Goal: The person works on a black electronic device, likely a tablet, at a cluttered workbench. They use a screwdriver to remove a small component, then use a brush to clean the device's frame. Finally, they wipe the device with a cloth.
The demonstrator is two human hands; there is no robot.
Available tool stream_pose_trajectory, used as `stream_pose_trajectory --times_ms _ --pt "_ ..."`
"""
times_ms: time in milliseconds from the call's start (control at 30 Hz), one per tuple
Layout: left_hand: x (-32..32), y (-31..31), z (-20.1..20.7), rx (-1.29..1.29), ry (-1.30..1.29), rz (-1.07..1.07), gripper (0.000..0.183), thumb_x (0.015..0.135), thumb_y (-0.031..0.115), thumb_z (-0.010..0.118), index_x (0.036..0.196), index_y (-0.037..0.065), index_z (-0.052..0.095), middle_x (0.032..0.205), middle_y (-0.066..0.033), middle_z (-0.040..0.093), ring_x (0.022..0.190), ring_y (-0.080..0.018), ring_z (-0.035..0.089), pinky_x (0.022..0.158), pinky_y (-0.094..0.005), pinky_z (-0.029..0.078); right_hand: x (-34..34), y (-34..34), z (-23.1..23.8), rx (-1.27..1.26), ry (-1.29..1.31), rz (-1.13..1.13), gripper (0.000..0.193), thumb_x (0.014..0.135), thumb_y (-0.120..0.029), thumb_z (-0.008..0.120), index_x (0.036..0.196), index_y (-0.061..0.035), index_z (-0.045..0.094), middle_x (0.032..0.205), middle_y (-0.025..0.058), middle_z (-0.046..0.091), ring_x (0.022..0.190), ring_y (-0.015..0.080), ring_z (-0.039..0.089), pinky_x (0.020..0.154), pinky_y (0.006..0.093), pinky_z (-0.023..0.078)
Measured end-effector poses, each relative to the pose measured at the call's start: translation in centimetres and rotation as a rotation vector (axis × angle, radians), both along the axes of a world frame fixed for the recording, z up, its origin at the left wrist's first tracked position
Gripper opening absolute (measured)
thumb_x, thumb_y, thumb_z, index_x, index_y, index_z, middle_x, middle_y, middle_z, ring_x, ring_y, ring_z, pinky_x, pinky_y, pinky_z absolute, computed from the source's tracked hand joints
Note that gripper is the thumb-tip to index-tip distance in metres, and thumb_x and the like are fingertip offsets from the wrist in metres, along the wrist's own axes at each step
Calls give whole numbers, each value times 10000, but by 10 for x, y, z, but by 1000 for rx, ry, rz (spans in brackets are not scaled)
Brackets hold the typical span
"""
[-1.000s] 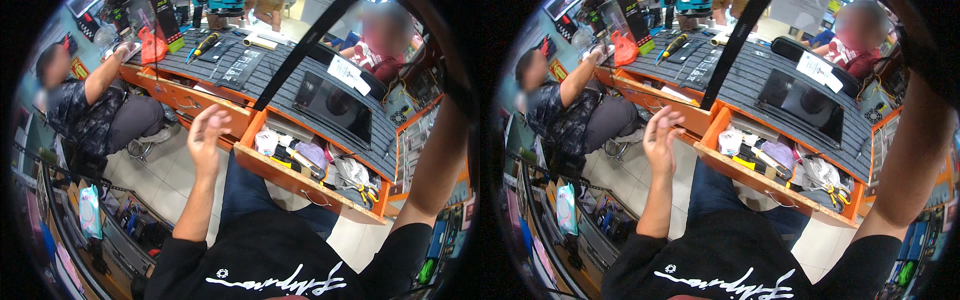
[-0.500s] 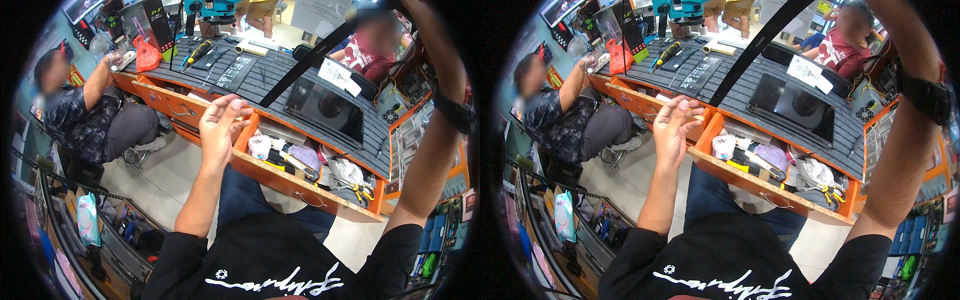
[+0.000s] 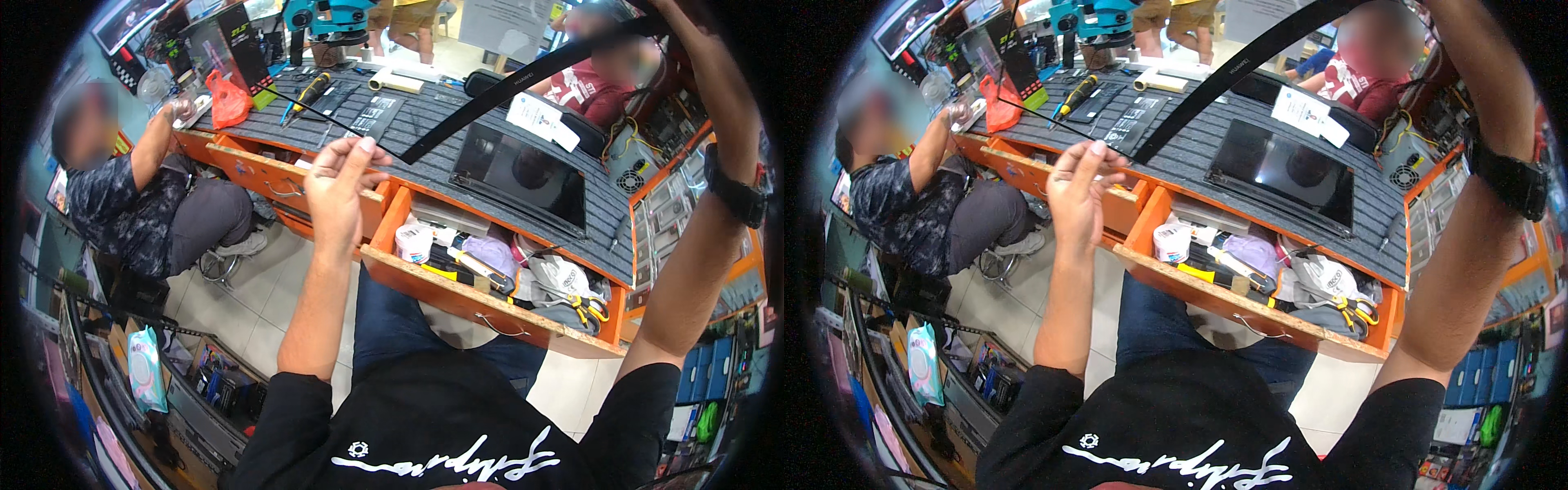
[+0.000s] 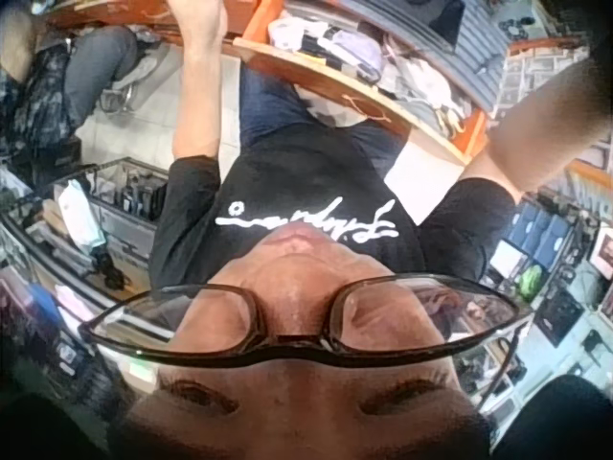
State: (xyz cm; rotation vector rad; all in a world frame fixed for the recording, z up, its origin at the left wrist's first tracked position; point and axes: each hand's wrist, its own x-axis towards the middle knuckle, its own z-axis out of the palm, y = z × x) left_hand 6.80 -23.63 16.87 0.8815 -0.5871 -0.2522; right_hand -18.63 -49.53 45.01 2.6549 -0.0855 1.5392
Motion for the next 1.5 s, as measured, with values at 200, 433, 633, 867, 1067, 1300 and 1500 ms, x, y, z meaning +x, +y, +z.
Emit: stream_pose_trajectory --times_ms 200,433,633,867,1067,1300,1500 --pt "33 -10 31 180 -213 -101 159 979 153 739 1051 16 702 944 -55 726 840 -140 713 730 -284 602 -34 -39 -55 383 35 -67 294 983 -269 741 1200 -72 767 960 -49 707 858 4 597 729 184 420" --pt "66 -75 51 561 -495 -275 216 973 247 745 1036 41 731 916 -20 726 840 -102 699 744 -268 559 -71 -83 -171 978 -40 -10 252 938 -209 788 1116 -33 758 871 -43 664 742 25 540 683 184 407" --pt "82 -154 22 706 -425 -432 206 977 266 722 1036 69 725 925 -14 718 863 -102 692 749 -258 547 -79 -118 -255 1335 -59 -63 222 939 -229 782 1052 -40 755 894 -26 700 788 53 618 677 210 443" --pt "93 -188 -18 804 -240 -544 178 980 178 694 1037 11 718 915 -52 725 802 -124 701 706 -248 578 -74 -129 -303 1438 -39 -176 205 962 -198 752 1071 -28 715 858 -5 690 730 55 606 629 200 426" --pt "89 -191 -36 811 -133 -550 155 978 161 700 1004 8 697 876 -58 712 769 -117 683 656 -246 563 -72 -125 -314 1537 -46 -141 151 984 -172 723 1039 -39 676 832 14 687 667 48 570 589 207 415" --pt "84 -199 -50 797 -80 -453 217 958 171 737 1087 9 672 864 -62 710 722 -115 672 608 -225 523 -74 -127 -320 1598 -97 -140 160 982 -131 730 1098 -23 706 846 39 728 667 50 596 590 200 433" --pt "85 -198 -50 776 -105 -417 227 968 103 698 1162 -4 649 863 -58 706 710 -114 669 591 -212 495 -80 -128 -322 1648 -108 -128 201 976 -124 739 1139 -10 709 861 40 739 724 62 639 616 200 463"
